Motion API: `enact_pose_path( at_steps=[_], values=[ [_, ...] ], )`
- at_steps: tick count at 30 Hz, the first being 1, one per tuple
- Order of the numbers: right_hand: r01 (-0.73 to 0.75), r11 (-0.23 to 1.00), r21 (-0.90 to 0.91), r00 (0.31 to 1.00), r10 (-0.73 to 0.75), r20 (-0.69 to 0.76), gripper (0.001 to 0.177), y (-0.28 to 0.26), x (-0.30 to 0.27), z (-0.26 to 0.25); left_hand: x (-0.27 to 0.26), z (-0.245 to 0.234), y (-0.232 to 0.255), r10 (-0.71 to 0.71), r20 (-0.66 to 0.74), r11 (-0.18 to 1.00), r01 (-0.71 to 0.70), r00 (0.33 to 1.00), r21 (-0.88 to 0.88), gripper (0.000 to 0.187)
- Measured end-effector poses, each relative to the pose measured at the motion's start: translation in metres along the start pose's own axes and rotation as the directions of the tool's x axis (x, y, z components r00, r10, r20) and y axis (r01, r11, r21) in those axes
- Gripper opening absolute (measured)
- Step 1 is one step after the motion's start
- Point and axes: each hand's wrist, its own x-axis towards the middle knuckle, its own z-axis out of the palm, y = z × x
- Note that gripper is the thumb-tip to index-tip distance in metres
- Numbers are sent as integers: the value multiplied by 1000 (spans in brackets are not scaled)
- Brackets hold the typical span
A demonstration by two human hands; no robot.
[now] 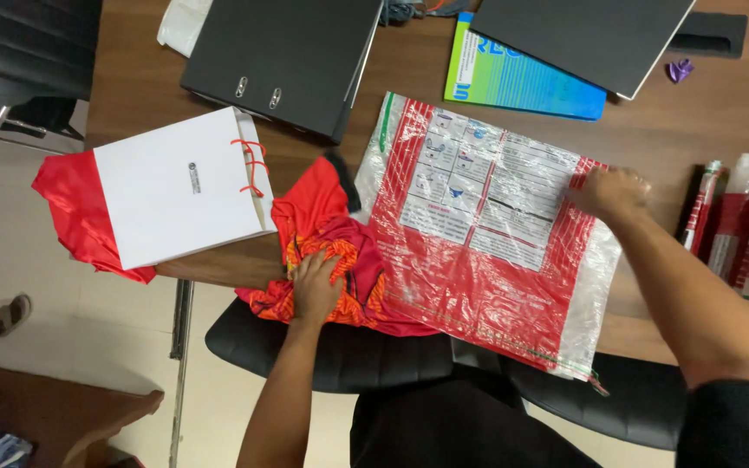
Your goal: The person folds a red and orange patterned garment on a wooden desk. They smooth the fabric, fold the sides inward, and then fold the garment in half multiple times to create a compact bundle.
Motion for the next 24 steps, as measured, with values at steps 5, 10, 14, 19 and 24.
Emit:
enact_pose_path(
  at_steps=[5,10,14,19,24],
  values=[
    [302,931,206,890,-198,-410,89,-80,54,-23,-4,13,6,-86,-71,995,83,994,-52,53],
    [245,945,218,965,-216,-148,96,-128,30,-57,-9,8,4,-45,-92,989,32,995,-147,54],
    [80,986,146,996,-73,-51,64,-101,-2,-67,-2,11,3,-53,-126,988,34,991,-149,53],
    [231,877,422,964,-149,-218,48,3,-22,-75,49,16,-6,-93,-203,969,42,975,-243,42],
    [263,641,721,941,-7,-337,27,62,-138,-151,113,-63,30,-134,-306,991,124,942,-52,53]
  ],
)
